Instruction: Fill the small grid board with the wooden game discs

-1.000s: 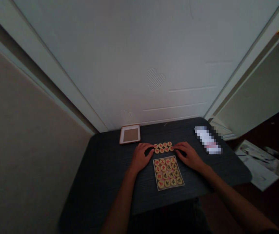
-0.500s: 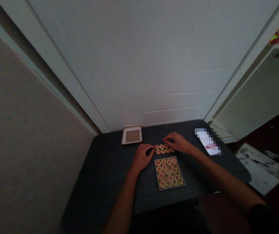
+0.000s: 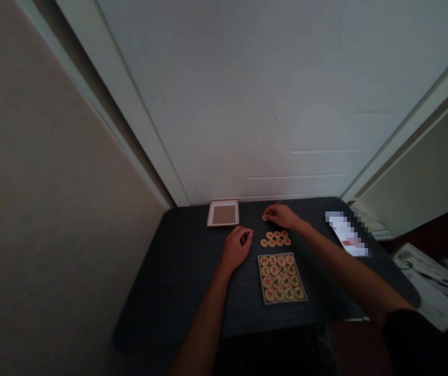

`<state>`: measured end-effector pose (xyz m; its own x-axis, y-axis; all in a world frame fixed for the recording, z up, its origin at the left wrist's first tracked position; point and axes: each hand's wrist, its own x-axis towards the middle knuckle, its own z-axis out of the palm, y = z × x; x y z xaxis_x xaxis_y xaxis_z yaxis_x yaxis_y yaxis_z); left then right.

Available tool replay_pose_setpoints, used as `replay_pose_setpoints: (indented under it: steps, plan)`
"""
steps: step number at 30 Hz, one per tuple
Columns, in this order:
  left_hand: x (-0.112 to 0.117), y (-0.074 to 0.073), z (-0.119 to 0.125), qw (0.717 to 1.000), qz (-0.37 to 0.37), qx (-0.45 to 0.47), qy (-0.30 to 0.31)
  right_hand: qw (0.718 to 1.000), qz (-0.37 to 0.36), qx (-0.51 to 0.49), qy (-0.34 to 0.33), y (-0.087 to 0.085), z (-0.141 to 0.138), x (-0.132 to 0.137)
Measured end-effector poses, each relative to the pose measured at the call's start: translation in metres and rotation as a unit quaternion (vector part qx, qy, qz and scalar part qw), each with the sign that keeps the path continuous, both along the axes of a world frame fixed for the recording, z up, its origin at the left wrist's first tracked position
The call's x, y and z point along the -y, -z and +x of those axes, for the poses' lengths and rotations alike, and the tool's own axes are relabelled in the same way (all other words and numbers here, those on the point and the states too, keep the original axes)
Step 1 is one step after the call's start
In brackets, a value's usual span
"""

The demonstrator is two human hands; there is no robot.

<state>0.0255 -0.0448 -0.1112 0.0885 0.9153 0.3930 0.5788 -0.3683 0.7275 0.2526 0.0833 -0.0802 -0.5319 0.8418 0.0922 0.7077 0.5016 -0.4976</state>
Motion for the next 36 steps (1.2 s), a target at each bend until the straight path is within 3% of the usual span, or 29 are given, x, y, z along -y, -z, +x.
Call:
replay_pose_setpoints:
  steps: [8, 16, 20, 25, 30, 36]
  plan:
    - [0.000, -0.001, 0.001, 1.000, -0.003, -0.003, 0.008, 0.999, 0.039, -0.008, -0.037, -0.005, 0.017, 0.011]
    - [0.001, -0.002, 0.000, 1.000, -0.005, -0.009, 0.010, 0.997, 0.070, -0.031, -0.008, -0.019, 0.026, 0.032]
    - [0.000, 0.000, 0.000, 1.000, -0.007, -0.010, 0.014, 0.995, 0.075, -0.056, 0.012, -0.034, 0.041, 0.072]
    - [-0.001, 0.001, 0.001, 1.000, -0.008, -0.010, 0.012, 0.990, 0.069, -0.121, 0.008, -0.044, 0.055, 0.146]
    - [-0.001, 0.000, 0.001, 1.000, -0.012, -0.015, 0.016, 0.989, 0.072, -0.132, -0.008, -0.028, 0.052, 0.206]
    - [-0.001, 0.000, 0.001, 1.000, -0.007, -0.024, 0.014, 0.990, 0.123, -0.073, -0.010, -0.010, 0.042, 0.222]
